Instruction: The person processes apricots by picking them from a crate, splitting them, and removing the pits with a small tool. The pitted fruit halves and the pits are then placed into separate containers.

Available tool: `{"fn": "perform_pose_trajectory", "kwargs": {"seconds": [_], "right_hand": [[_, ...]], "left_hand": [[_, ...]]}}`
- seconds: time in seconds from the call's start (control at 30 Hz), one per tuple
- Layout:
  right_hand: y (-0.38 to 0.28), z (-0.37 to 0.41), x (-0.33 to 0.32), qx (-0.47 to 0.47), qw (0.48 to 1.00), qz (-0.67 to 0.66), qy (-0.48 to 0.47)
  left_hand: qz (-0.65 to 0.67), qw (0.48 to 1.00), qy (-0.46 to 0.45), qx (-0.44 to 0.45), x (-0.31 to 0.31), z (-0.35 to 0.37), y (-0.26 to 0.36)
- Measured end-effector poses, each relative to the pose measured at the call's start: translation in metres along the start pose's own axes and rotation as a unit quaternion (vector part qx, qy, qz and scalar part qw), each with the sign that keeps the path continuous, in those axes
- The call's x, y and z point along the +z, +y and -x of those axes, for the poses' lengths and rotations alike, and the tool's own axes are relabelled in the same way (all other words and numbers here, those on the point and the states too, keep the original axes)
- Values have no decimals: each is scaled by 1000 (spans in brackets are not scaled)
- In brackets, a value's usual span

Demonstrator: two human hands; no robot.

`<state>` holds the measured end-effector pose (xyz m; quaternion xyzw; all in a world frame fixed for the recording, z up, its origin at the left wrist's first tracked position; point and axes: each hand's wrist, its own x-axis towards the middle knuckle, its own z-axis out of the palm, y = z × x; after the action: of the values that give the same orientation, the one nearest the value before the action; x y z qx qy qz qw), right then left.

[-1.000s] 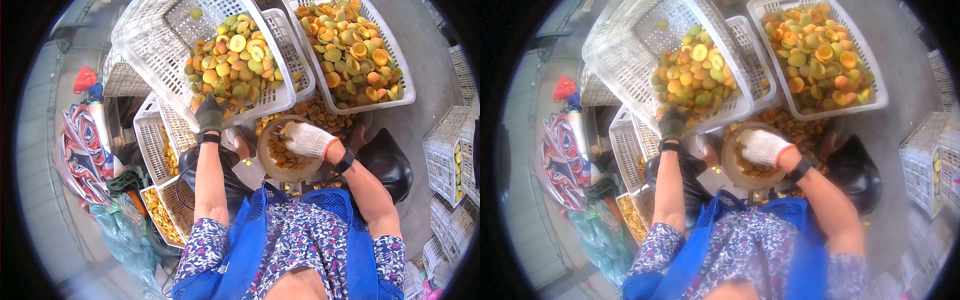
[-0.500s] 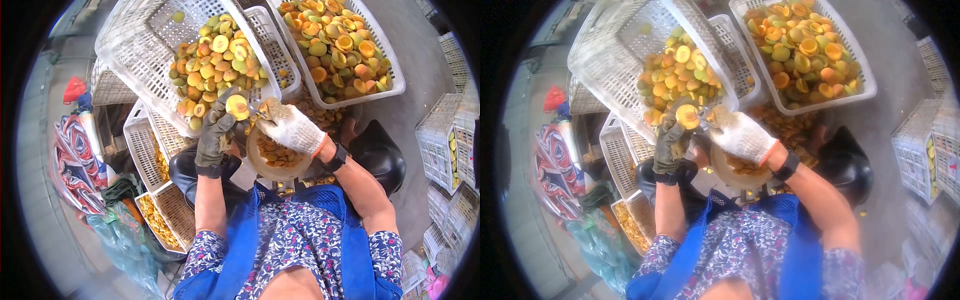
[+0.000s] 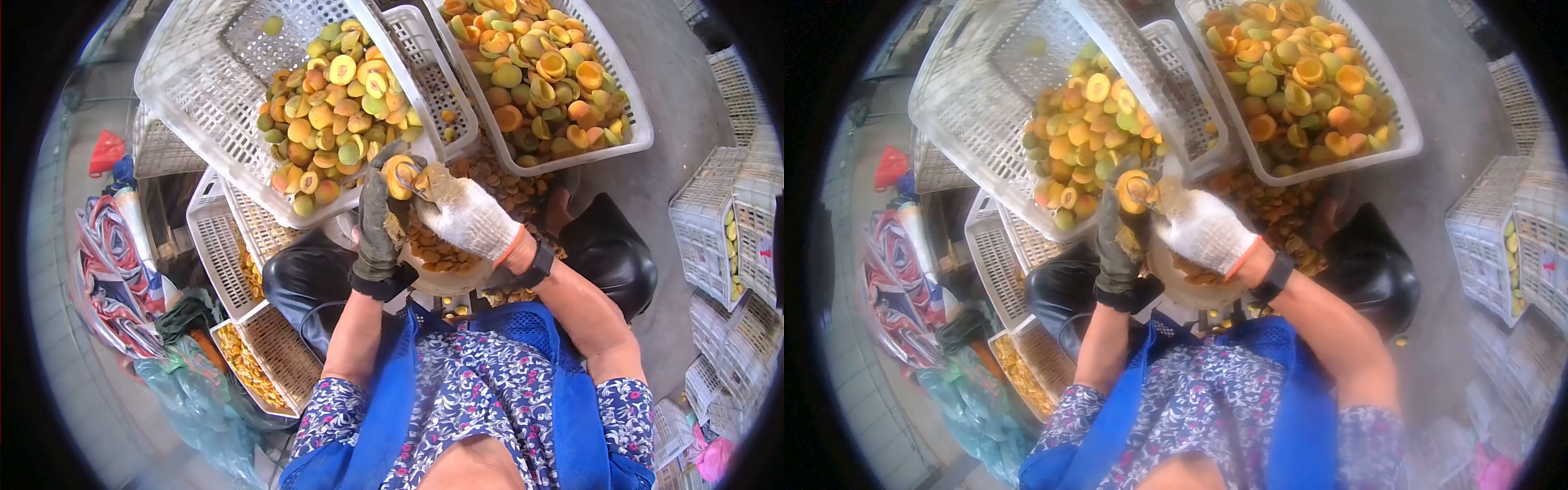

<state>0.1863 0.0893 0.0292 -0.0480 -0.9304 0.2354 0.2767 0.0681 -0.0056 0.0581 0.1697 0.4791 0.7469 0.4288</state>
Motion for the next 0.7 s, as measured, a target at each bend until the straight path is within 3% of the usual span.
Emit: {"fn": "perform_pose_trajectory", "kwargs": {"seconds": [0.03,0.07,0.13,0.27,0.47,0.53,0.57,0.63,0.7], "right_hand": [[0,0,-1,-30,998,46,-7],[1,1,0,-30,999,45,-8],[3,3,4,-11,999,5,-43],[3,3,4,18,995,-38,-87],[8,0,-3,51,982,-103,-147],[9,-3,-6,190,939,-237,-158],[8,-3,-6,192,939,-237,-157],[6,-7,-6,258,910,-290,-145],[3,-6,-4,251,918,-282,-124]], "left_hand": [[1,1000,0,0,-1,-1,-5],[-83,995,5,49,-4,0,-12],[-93,992,29,77,-2,1,-21],[-109,992,44,52,-5,-1,-24],[-293,952,38,82,-7,-7,-21],[-420,894,15,155,-9,-9,-24],[-460,870,8,179,-10,-9,-26],[-450,874,14,181,-8,-10,-27],[-423,888,26,177,-7,-10,-28]]}}
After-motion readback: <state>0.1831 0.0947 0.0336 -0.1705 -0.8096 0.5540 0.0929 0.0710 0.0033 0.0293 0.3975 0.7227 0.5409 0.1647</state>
